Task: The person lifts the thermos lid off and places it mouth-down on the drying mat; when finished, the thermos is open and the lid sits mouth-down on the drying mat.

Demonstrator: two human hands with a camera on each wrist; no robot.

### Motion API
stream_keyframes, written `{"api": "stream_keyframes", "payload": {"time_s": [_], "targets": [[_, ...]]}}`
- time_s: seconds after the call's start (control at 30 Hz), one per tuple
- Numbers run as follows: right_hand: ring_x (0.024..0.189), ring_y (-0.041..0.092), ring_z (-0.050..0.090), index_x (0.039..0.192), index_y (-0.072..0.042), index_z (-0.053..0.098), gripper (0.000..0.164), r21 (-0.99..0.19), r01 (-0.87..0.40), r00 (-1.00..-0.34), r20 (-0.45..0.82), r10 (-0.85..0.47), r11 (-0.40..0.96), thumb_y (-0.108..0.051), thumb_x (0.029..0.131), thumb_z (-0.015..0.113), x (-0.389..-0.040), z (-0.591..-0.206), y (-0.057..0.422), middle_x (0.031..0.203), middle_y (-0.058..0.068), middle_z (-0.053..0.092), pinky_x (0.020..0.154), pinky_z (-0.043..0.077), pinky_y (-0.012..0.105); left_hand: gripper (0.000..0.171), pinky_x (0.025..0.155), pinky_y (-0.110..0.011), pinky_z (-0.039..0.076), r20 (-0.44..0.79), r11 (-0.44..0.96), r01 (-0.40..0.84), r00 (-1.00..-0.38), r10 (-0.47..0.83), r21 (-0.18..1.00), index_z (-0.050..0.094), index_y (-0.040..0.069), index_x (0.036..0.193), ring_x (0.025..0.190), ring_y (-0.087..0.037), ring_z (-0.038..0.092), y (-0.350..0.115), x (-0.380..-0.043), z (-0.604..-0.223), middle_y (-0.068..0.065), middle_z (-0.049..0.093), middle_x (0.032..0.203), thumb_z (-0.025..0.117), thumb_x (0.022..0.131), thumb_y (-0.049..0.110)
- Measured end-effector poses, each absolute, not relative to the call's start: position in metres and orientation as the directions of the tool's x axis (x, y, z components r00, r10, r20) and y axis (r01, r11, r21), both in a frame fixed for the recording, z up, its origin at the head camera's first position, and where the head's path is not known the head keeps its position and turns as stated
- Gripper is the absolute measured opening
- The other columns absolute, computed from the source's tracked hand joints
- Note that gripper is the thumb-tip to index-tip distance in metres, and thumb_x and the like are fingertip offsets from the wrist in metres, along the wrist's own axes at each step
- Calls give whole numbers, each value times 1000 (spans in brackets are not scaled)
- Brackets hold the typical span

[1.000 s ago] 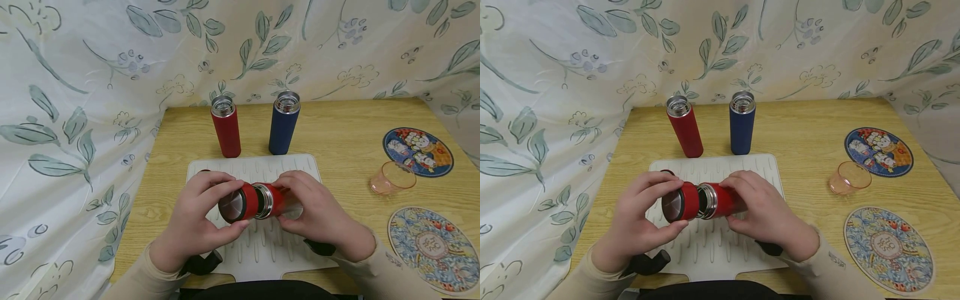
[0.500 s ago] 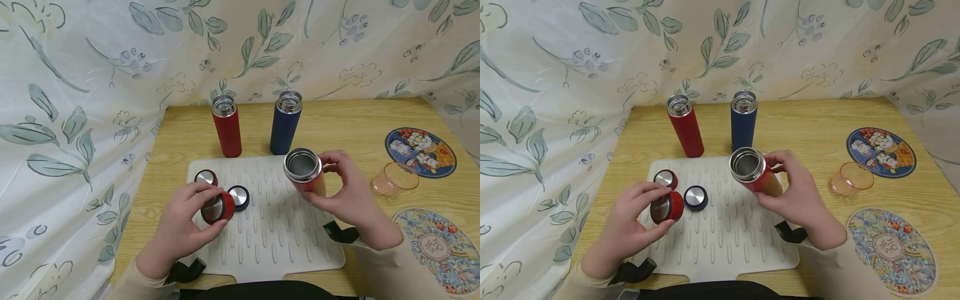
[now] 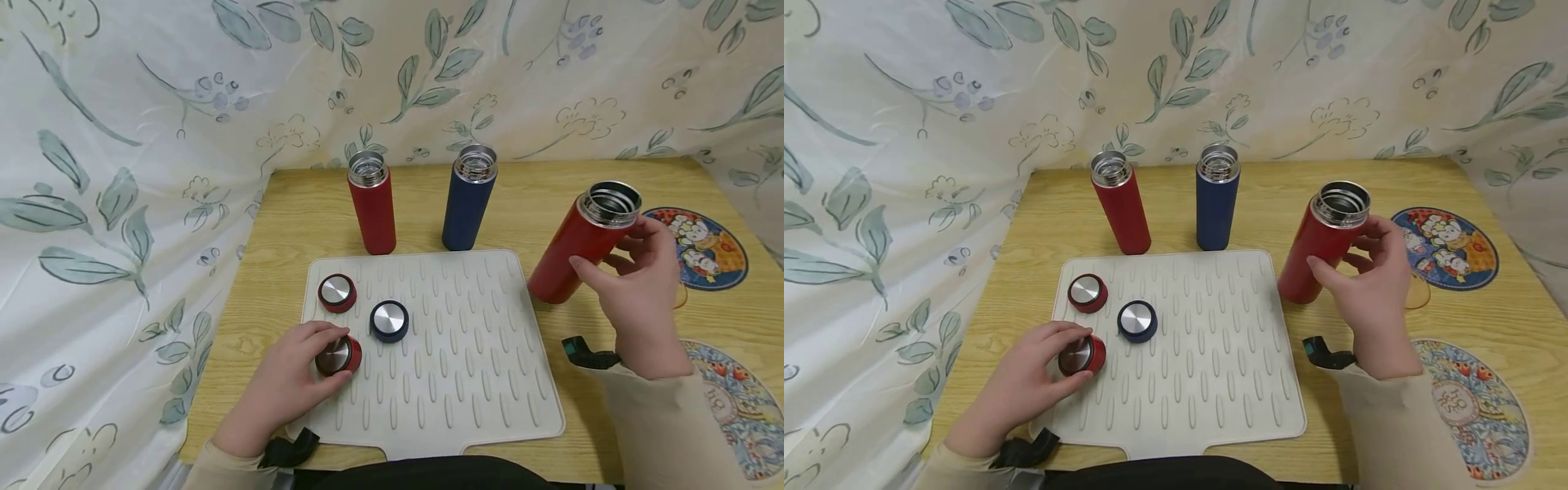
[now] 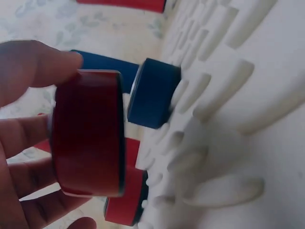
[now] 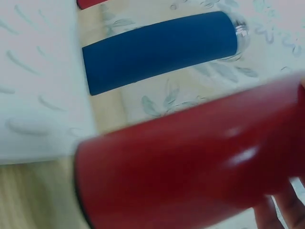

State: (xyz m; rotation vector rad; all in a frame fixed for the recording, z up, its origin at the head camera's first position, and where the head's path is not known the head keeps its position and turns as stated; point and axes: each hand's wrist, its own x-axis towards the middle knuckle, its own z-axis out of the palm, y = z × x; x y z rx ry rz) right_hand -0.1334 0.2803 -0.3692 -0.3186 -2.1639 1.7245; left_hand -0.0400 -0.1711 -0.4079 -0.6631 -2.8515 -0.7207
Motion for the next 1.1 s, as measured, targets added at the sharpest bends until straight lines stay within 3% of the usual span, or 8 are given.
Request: {"api": "stream_keyframes", "payload": {"time_s": [0.23,0.5,0.93,1.1], "targets": [[122,13,47,142,-25,43,80,-997,-14,-867,51,496,78,-4,78,87,-138,-376,285,142,-4,50,100,42,30,57,89,-38,53,165,829,435,-900,403,350,71,16,124,106,-19,62,-172,-46,-417,4,67,119,89,74,36],[123,13,47,142,-27,42,80,-990,19,-859,56,508,143,-6,78,86,-134,-387,283,142,-5,49,104,41,32,57,95,-40,52,101,840,420,-906,411,343,69,17,127,112,-21,63,-170,-47,-420,3,68,123,89,75,33],[127,15,47,145,-26,40,82,-978,-35,-881,127,456,205,-1,80,83,-139,-402,277,143,-3,48,108,43,31,59,98,-41,51,88,841,425,-903,421,334,68,19,129,117,-22,62,-170,-47,-422,3,67,127,88,76,33],[128,16,46,144,-25,39,82,-987,-40,-884,108,454,158,1,80,83,-139,-401,276,142,-2,47,110,42,33,58,98,-41,51,92,841,426,-902,421,333,69,19,128,117,-22,62,-169,-47,-421,3,67,128,89,76,32]]}}
